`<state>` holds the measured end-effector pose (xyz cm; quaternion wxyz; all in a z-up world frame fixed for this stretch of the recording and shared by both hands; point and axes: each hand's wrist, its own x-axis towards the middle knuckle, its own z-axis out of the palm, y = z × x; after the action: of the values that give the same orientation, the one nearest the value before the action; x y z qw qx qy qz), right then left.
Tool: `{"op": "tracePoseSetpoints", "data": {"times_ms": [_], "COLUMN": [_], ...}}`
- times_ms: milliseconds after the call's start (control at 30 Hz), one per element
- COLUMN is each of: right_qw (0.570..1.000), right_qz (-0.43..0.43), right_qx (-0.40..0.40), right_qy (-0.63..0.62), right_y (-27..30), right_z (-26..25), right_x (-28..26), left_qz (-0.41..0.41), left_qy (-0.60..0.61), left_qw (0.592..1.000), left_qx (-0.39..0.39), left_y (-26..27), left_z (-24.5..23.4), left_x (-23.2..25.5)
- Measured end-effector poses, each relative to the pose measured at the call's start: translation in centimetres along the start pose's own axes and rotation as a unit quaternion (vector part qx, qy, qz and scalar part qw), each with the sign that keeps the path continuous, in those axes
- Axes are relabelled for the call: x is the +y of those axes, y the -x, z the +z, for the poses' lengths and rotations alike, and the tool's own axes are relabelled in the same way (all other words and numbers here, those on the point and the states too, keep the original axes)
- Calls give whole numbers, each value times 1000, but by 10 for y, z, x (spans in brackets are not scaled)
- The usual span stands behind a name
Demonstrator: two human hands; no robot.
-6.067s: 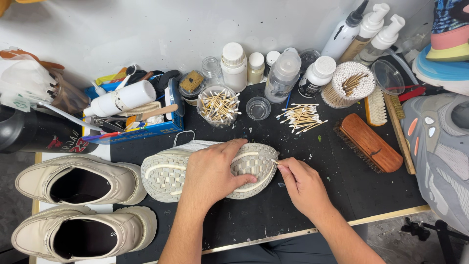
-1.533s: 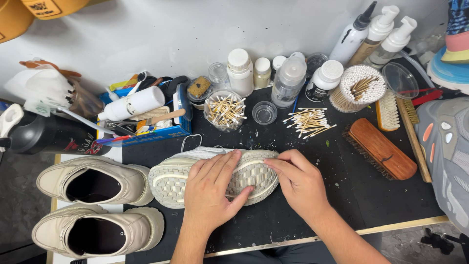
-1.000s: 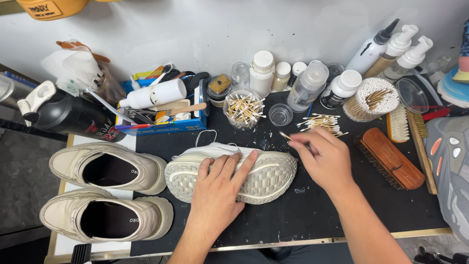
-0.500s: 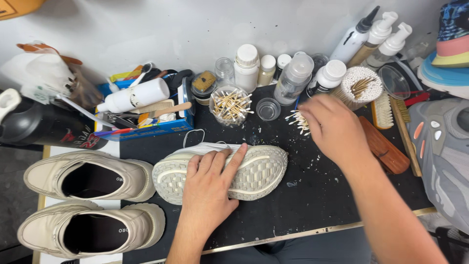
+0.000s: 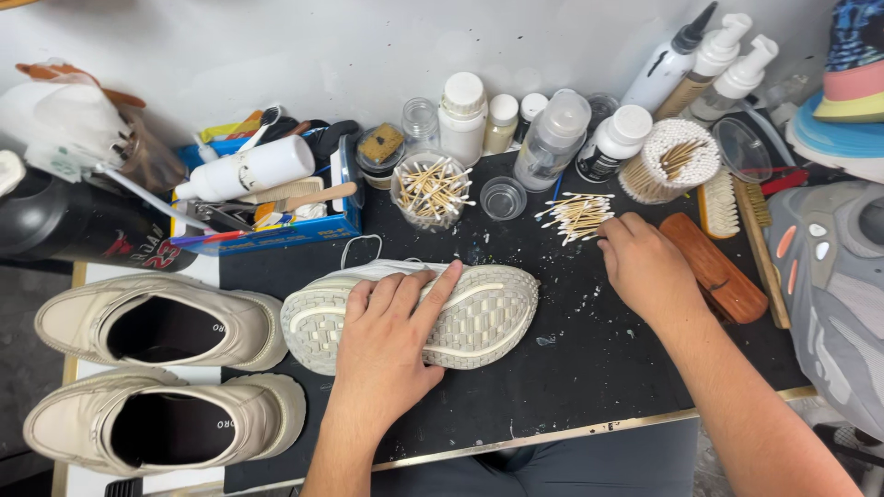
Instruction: The person pours a clear liquid into a small container and uses cotton swabs to clean the soles of two different sneakers. They first clean the brown sole of a pink sneaker, then switch to a white sneaker, meticulously scrubbing the tread patterns and edges with the swabs.
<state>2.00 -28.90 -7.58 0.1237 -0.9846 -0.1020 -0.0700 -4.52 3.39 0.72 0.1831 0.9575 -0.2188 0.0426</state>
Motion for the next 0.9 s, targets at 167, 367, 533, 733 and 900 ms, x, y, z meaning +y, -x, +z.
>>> {"op": "tracePoseSetpoints", "data": {"times_ms": [167, 367, 533, 733, 900], "right_qw": [998, 994, 992, 984, 985], "right_qz": [35, -84, -43, -92, -124], "right_qx": [-28, 3, 8, 99, 102], "right_qy": [32, 63, -117, -120, -60], "right_y": [-3, -2, -3, -41, -69], "right_z": [-3, -13, -19, -4, 17], "right_x": [-4, -11, -27, -62, -72], "left_qz": [-4, -39, -48, -38, -28], "left_qy": [-3, -27, -38, -40, -33], "left_qw": [1000, 999, 998, 998, 999], "left_qx": [-6, 11, -20, -30, -15], "left_y": [0, 12, 13, 8, 9], "left_z": [1, -5, -8, -6, -4], "left_x": [0, 10, 6, 4, 2]}}
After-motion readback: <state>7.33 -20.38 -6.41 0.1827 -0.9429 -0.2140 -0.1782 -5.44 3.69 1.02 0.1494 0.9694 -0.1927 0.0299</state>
